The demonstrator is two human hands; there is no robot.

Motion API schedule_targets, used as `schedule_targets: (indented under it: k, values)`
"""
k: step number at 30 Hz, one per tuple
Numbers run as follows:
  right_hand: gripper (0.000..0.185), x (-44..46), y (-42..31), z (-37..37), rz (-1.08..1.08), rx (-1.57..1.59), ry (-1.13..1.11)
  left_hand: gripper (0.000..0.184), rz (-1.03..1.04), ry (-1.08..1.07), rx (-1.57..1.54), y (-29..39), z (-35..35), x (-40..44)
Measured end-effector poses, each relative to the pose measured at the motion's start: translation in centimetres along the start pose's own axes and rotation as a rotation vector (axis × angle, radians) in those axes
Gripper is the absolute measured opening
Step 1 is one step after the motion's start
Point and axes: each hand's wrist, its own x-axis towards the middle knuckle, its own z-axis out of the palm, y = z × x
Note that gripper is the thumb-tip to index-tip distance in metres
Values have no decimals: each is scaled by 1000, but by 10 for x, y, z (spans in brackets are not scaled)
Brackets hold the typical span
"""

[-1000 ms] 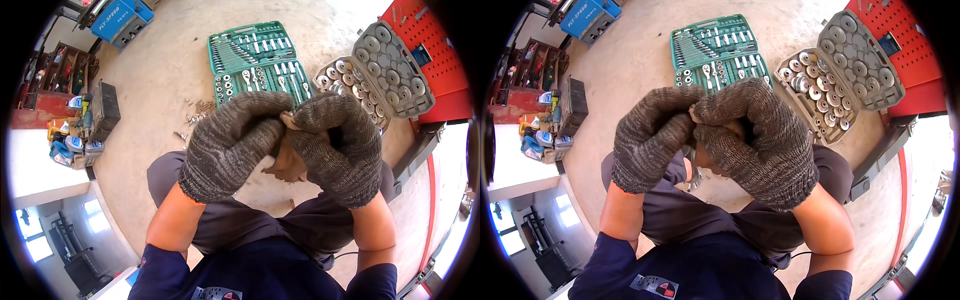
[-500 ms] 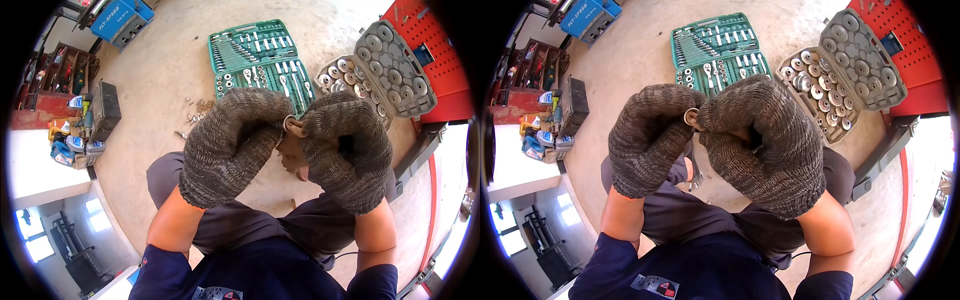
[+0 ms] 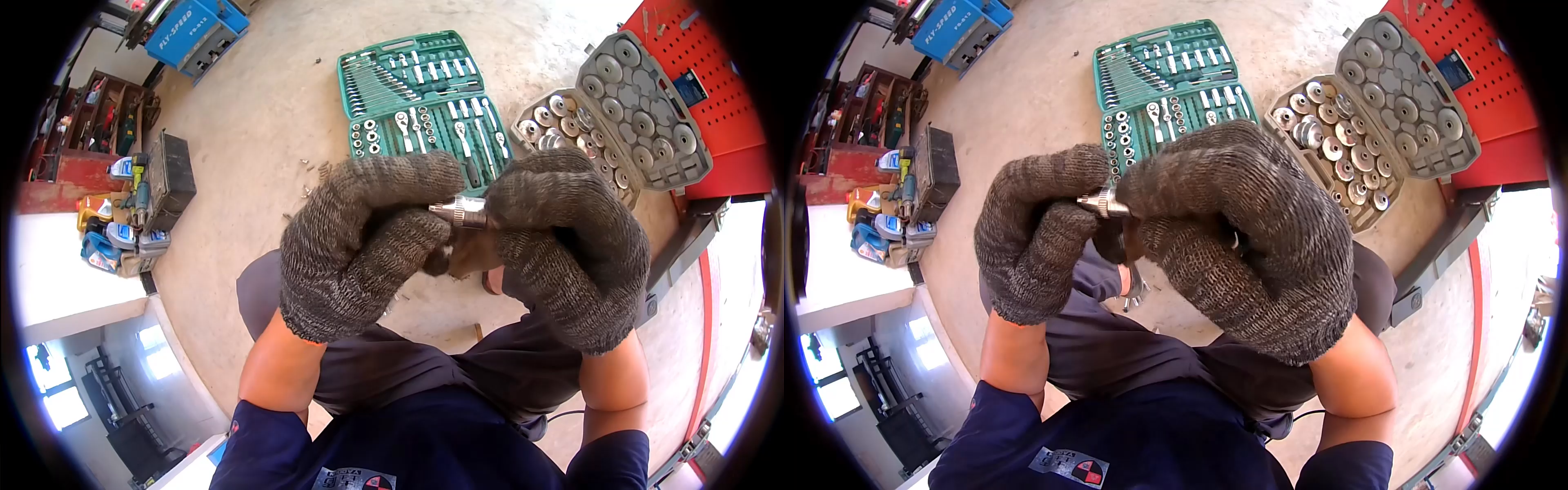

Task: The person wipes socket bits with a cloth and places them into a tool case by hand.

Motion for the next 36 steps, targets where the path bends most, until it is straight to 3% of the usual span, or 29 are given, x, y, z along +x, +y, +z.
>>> schedule_targets:
  k: [5, 8, 10, 11, 12, 13, 14, 17, 19, 22, 28, 31, 33, 34, 36]
  values:
    - [36, -2, -3, 10, -12, -5, 140, 29, -158, 36, -235, 0, 3, -3]
    - [35, 4, -5, 6, -295, -305, 18, 27, -201, 13, -300, 3, 8, -10]
    - [32, 0, -3, 11, 0, 56, 139, 26, -199, 27, -297, 1, 8, -8]
    - [32, 0, -4, 11, 96, 179, 186, 27, 19, -57, 18, -3, 3, -1]
    - [30, 7, -8, 6, 382, 345, 140, 28, 239, -140, 333, -5, 0, 2]
    - [29, 12, -7, 1, 670, 509, 88, 28, 237, -140, 331, -1, 0, 3]
    - [27, 9, 8, -4, 626, 565, -6, 26, 271, -171, 424, 6, 0, 3]
    - [28, 3, 13, 4, 569, 628, 33, 27, 351, -170, 486, 0, -2, 2]
    - [27, -2, 12, 9, 500, 582, 36, 33, 15, -60, 43, -6, -2, -2]
    - [24, -2, 9, 11, 98, 180, 50, 34, -7, -35, -23, -3, -1, -3]
    - [25, 4, -1, 16, -169, -204, -7, 24, -441, -41, -542, 13, -10, -3]
    - [25, 9, 0, 14, -300, -310, -50, 23, -506, 45, -462, 11, -3, -4]
    - [25, 3, 2, 16, -123, -228, -26, 21, -224, 110, -300, 1, 3, -10]
    - [25, 2, 3, 16, -64, -201, -17, 21, -223, 111, -301, -3, 2, -11]
    - [22, 8, 5, 17, 347, 413, 22, 19, 86, -38, 101, -11, -4, -8]
